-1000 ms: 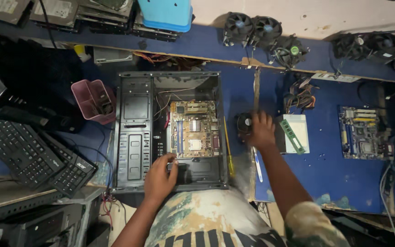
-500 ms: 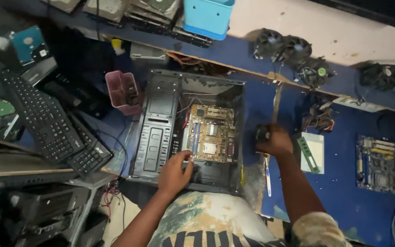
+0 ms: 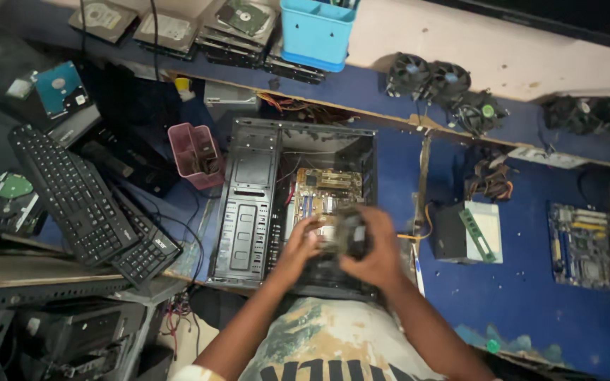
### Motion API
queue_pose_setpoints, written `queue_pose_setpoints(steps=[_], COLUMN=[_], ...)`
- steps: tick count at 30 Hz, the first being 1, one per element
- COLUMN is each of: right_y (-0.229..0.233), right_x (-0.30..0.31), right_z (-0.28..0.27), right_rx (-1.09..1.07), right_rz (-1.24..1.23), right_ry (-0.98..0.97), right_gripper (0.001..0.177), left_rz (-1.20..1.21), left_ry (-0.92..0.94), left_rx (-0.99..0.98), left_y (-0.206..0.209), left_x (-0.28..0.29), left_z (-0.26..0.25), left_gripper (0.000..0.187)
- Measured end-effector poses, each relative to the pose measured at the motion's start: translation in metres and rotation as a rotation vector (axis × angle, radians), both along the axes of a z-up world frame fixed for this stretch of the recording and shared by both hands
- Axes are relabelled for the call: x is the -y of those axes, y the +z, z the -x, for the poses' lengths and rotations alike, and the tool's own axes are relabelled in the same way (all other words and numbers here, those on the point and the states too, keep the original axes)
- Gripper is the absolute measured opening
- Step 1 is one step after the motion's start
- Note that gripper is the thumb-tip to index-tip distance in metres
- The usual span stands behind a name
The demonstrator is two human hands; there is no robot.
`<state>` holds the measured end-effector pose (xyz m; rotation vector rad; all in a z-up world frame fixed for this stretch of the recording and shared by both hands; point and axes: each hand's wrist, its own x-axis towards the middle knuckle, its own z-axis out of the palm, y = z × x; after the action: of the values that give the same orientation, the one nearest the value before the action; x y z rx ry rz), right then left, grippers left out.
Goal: The person uses a yellow screwdriver to tighten screws on the motherboard inside an open desktop computer case. They then pick up a CPU fan and place it onto the motherboard, adjusting its position.
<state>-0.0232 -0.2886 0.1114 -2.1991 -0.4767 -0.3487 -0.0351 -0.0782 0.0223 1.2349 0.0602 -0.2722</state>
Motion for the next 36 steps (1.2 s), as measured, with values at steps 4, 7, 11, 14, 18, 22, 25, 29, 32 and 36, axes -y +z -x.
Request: queue_pose_setpoints(steps=[4,7,11,14,18,22,25,29,32,36], right_y=[-0.009,-0.018,-0.030,-0.039,-0.047,-0.051,-0.052,-0.053,-0.058,-0.075], right_x=[-0.034,-0.039,-0.036,-0.032,-0.032,-0.032,-0.032,-0.035,-0.034,-0.019], right_z=[-0.002,0.000,0.008,0.015,0.026,0.029,0.029,0.027,0.027,0.031], right_rx=[-0.059,-0.144,-0.156,-0.232,-0.143,-0.105,-0.075,-0.057,-0.027,0.033], right_rz=[0.113,0.054,0.020,0.051,0.093,0.049,0.124,0.126,0.100,-0.044], right_ry=[0.095,0.094,0.035,-0.012,-0.051,-0.049,-0.055,-0.034,-0.008,-0.016], right_gripper=[0.092,0.098,0.100,0.092,0.090,0.084,0.077,0.078,0.071,0.048], left_rz=[0.530,0.413,0.511,0.540,0.528,0.528,0.525,0.545,0.572,0.521], left_ry=[-0.100,-0.018,-0.030,-0.025,-0.013,-0.021,0.025,-0.010,-0.033,-0.050], left_rx=[-0.150,-0.189,-0.241,-0.274,-0.362,-0.383,-0.470,-0.386,-0.343,-0.357], left_y=[-0.040,-0.050,-0.046,-0.046,-0.050,-0.056,-0.060,-0.061,-0.058,-0.056], left_x=[0.014,0.012,0.006,0.005,0.012,0.013,0.015,0.013,0.014,0.014], left_z=[-0.011,-0.014,-0.017,-0.017,-0.022,-0.023,-0.025,-0.023,-0.022,-0.024], left_gripper=[0.055,0.055,0.063,0.069,0.075,0.079,0.076,0.075,0.075,0.074])
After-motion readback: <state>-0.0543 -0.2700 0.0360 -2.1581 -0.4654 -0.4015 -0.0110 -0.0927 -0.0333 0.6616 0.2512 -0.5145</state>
